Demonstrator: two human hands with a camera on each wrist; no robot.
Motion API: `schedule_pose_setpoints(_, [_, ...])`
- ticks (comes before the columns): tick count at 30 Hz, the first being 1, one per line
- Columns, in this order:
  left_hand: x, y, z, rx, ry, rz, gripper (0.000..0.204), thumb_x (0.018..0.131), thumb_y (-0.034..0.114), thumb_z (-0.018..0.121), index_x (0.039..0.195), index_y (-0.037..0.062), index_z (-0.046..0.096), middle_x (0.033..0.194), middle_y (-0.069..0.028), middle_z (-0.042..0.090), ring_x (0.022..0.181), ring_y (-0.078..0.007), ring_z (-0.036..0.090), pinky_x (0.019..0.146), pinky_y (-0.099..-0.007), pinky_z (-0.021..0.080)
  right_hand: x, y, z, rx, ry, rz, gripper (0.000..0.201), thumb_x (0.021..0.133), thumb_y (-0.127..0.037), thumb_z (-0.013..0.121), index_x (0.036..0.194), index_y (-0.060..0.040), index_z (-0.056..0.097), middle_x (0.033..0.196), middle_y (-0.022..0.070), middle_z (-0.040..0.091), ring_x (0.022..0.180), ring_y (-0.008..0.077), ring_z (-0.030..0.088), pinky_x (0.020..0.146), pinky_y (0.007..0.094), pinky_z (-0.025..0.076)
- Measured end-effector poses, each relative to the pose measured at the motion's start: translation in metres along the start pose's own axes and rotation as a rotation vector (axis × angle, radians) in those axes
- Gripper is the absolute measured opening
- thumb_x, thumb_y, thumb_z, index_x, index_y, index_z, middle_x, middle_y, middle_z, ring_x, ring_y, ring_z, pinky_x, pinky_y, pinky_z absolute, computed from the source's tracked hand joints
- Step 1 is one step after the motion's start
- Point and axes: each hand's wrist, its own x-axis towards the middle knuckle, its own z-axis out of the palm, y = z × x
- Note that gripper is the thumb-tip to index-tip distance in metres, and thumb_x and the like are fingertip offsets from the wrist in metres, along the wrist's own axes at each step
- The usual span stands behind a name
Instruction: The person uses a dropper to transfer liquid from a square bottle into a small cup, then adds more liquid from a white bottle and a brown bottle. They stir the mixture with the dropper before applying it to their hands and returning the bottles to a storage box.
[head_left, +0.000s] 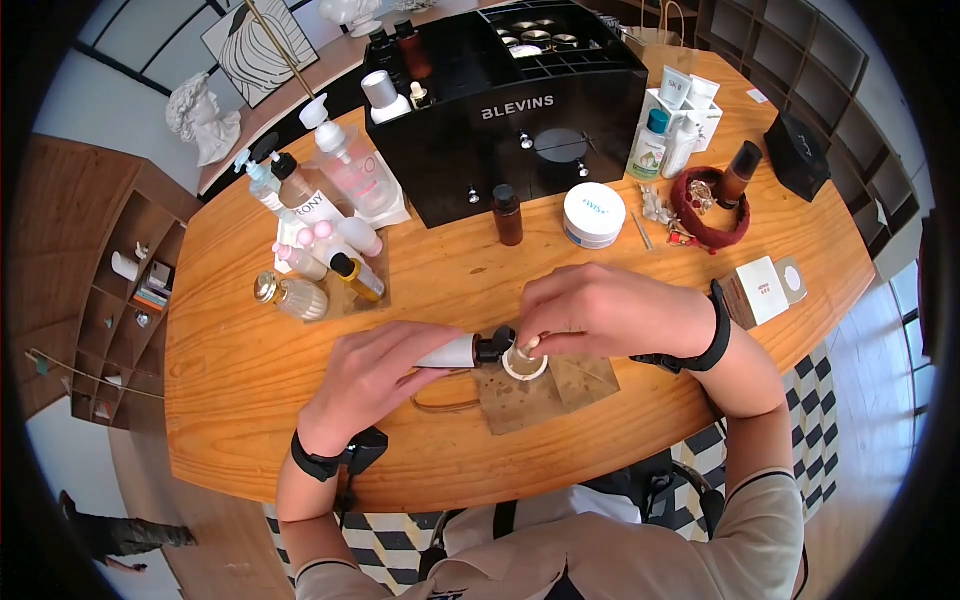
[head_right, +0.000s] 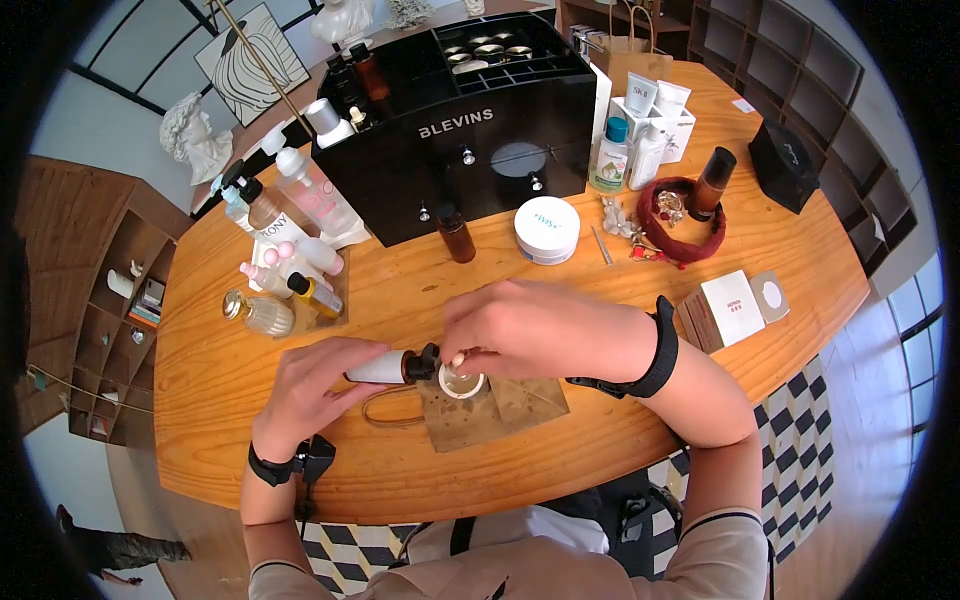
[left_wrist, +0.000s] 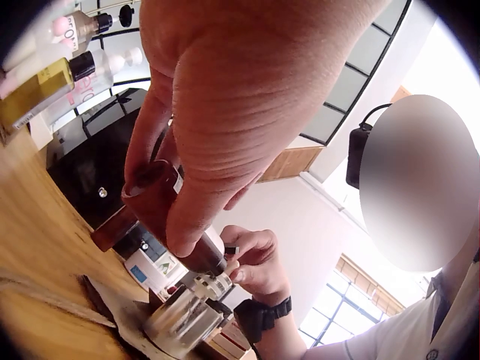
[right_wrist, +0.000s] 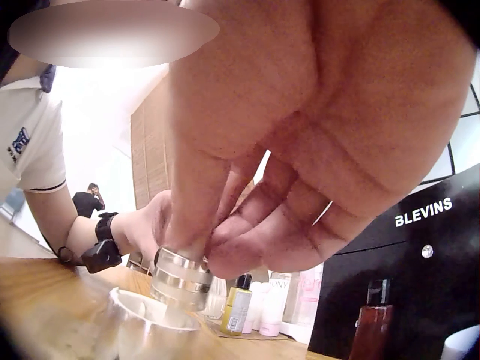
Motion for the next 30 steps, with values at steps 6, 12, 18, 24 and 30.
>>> schedule_pose_setpoints(6, [-0.0001,-0.0017,0.0005,-0.007,-0.005,0.035,0.03,0.075,0.008,0.079,0.104,0.0106,0.073,0.104,-0.0053,0.072,0.088,-0.0244,0.071,0.07,-0.0338,0.058,-0.0033,-0.0013,-0.0069,0.004,-0.067,0.004,0.009,0.087,-0.008,0.072,0.091,-0.001,0.069,0.088,0.0092,0.066,0.081,0.0306,0.064,0.072,0.0383,0.051])
schedule_pose_setpoints(12, [-0.0014,-0.0058,0.0028,-0.014,0.0,0.065,0.031,0.074,0.007,0.08,0.103,0.0105,0.073,0.105,-0.0056,0.072,0.089,-0.0247,0.071,0.071,-0.0334,0.058,-0.001,0.0004,-0.0036,0.014,-0.024,-0.003,0.009,0.086,-0.008,0.073,0.091,-0.0017,0.07,0.088,0.0089,0.066,0.081,0.0302,0.064,0.071,0.0379,0.051])
schedule_pose_setpoints(18, [0.0011,-0.0026,0.002,-0.044,0.041,0.024,0.03,0.073,0.006,0.08,0.102,0.0093,0.073,0.105,-0.0067,0.072,0.089,-0.0247,0.071,0.07,-0.0334,0.058,-0.0022,0.0017,-0.006,0.014,-0.009,-0.008,0.01,0.085,-0.008,0.073,0.092,-0.002,0.07,0.086,0.0085,0.066,0.08,0.0301,0.064,0.07,0.0378,0.051])
schedule_pose_setpoints(24, [0.0018,0.0005,0.0011,-0.042,0.041,0.022,0.027,0.075,0.007,0.08,0.1,0.0068,0.073,0.104,-0.0089,0.072,0.09,-0.0271,0.071,0.072,-0.0339,0.058,-0.0028,0.0019,-0.008,0.05,-0.087,0.004,0.01,0.085,-0.008,0.074,0.093,-0.0018,0.07,0.087,0.0091,0.065,0.081,0.0302,0.064,0.071,0.0379,0.051])
schedule_pose_setpoints(30, [0.0013,-0.003,0.0026,-0.025,0.022,0.096,0.023,0.076,0.007,0.08,0.098,0.0034,0.073,0.104,-0.0105,0.072,0.092,-0.0294,0.071,0.075,-0.0361,0.058,-0.0009,0.001,-0.005,0.006,-0.017,0.004,0.009,0.086,-0.007,0.073,0.091,-0.0009,0.069,0.087,0.0094,0.065,0.081,0.0303,0.064,0.07,0.0379,0.05])
